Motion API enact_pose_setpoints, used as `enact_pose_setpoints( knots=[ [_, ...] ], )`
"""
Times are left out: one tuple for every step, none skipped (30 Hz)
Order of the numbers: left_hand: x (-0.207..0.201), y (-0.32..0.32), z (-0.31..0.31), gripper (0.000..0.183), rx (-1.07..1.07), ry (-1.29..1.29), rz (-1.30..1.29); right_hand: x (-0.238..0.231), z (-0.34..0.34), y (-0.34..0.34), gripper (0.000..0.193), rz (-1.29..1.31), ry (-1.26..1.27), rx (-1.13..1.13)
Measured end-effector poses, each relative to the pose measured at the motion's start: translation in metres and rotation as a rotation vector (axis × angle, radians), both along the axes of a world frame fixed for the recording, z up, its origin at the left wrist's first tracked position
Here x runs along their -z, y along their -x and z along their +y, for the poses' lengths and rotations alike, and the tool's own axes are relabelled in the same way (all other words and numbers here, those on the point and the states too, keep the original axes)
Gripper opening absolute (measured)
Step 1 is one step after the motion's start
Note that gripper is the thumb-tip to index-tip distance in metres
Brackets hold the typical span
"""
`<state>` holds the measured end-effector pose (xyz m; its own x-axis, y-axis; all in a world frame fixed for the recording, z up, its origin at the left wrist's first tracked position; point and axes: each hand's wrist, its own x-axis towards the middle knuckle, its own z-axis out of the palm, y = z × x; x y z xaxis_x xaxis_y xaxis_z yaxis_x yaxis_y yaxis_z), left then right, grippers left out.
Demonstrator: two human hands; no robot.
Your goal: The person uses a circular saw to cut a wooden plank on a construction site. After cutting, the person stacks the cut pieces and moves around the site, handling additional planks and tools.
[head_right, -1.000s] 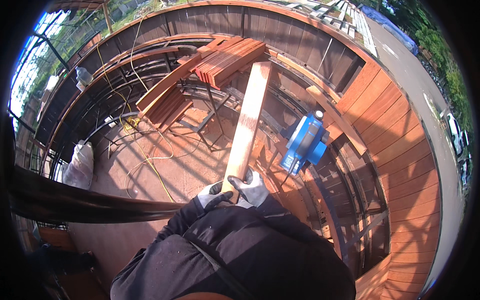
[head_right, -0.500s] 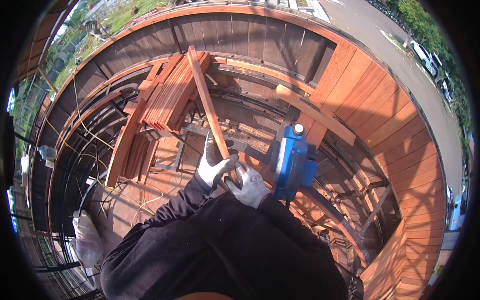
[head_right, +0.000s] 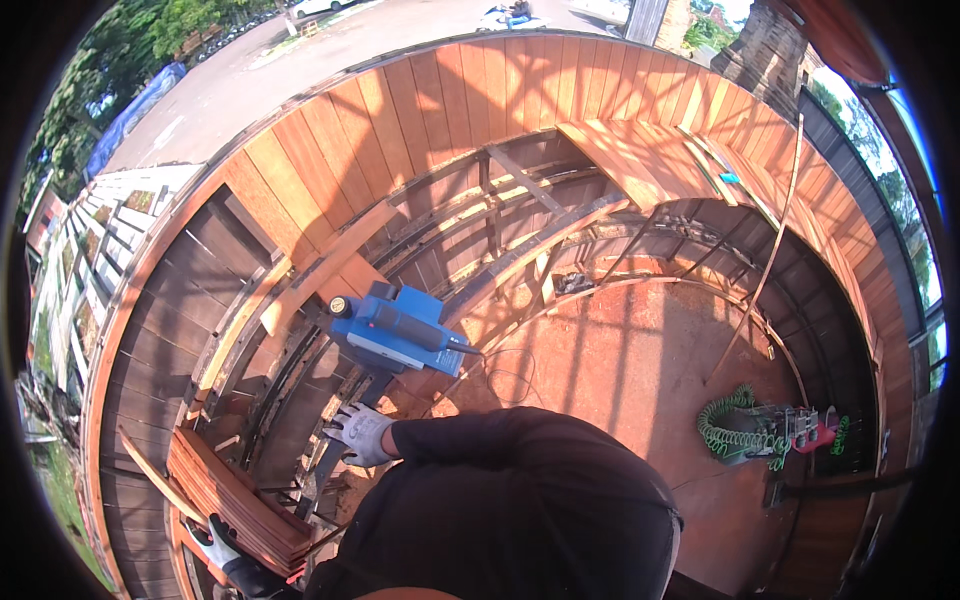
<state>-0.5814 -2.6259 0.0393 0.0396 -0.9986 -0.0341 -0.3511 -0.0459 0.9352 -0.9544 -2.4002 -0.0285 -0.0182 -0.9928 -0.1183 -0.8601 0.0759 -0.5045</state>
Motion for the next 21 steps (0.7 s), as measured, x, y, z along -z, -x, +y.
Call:
enact_pose_setpoints(
  knots=[
    [-0.003,-0.028,0.002,0.069,-0.034,-0.074,-0.084,-0.002,-0.006,-0.005,0.071,0.011,-0.015,-0.017],
    [0.023,-0.042,-0.027,0.068,0.026,0.085,-0.134,-0.006,-0.006,-0.003,0.071,0.029,-0.030,0.027],
    [0.053,-0.066,-0.043,0.067,0.041,0.242,-0.180,-0.005,-0.008,-0.006,0.070,0.045,-0.013,0.027],
    [0.059,-0.070,-0.051,0.066,0.024,0.108,-0.196,0.002,-0.008,-0.005,0.070,0.063,0.001,0.034],
    [0.082,-0.102,-0.064,0.065,0.021,0.078,-0.239,0.009,-0.010,-0.008,0.070,0.078,0.022,0.016],
    [0.109,-0.135,-0.076,0.062,0.019,0.044,-0.247,0.021,-0.014,-0.012,0.068,0.087,0.093,0.001],
    [0.126,-0.159,-0.080,0.059,0.030,0.005,-0.254,0.026,-0.017,-0.016,0.068,0.097,0.093,-0.019],
    [0.125,-0.154,-0.080,0.055,0.047,-0.049,-0.231,0.027,-0.017,-0.013,0.068,0.112,0.093,-0.011],
    [0.126,-0.145,-0.079,0.051,0.061,-0.104,-0.207,0.028,-0.017,-0.011,0.068,0.126,0.094,-0.006],
    [0.120,-0.129,-0.073,0.047,0.044,-0.064,-0.200,0.028,-0.017,-0.011,0.068,0.141,0.067,0.015],
    [0.120,-0.130,-0.069,0.046,0.051,-0.068,-0.099,0.026,-0.018,-0.013,0.069,0.152,0.041,0.016],
    [0.118,-0.130,-0.068,0.044,0.053,-0.064,-0.097,0.024,-0.020,-0.014,0.070,0.164,0.016,0.015],
    [0.117,-0.133,-0.065,0.043,0.058,-0.061,-0.096,0.022,-0.021,-0.014,0.072,0.176,-0.011,0.015],
    [0.120,-0.144,-0.065,0.036,0.096,-0.022,-0.123,0.012,-0.021,-0.017,0.071,0.164,-0.011,0.010],
    [0.121,-0.157,-0.064,0.029,0.134,0.015,-0.152,0.011,-0.023,-0.019,0.071,0.168,-0.015,0.001],
    [0.112,-0.143,-0.061,0.025,0.161,-0.024,-0.060,0.012,-0.021,-0.017,0.070,0.177,-0.029,0.019],
    [0.093,-0.121,-0.054,0.021,0.188,-0.065,0.029,0.013,-0.018,-0.015,0.070,0.183,-0.046,0.037],
    [0.095,-0.135,-0.054,0.016,0.242,-0.001,-0.085,0.009,-0.020,-0.018,0.071,0.183,-0.045,0.028],
    [0.097,-0.138,-0.054,0.017,0.231,0.091,-0.144,0.007,-0.021,-0.020,0.070,0.186,-0.048,0.026],
    [0.091,-0.134,-0.053,0.019,0.216,0.069,-0.240,0.007,-0.021,-0.020,0.070,0.192,-0.053,0.034],
    [0.083,-0.131,-0.052,0.021,0.203,0.045,-0.337,0.007,-0.021,-0.020,0.069,0.198,-0.059,0.043]
  ],
)
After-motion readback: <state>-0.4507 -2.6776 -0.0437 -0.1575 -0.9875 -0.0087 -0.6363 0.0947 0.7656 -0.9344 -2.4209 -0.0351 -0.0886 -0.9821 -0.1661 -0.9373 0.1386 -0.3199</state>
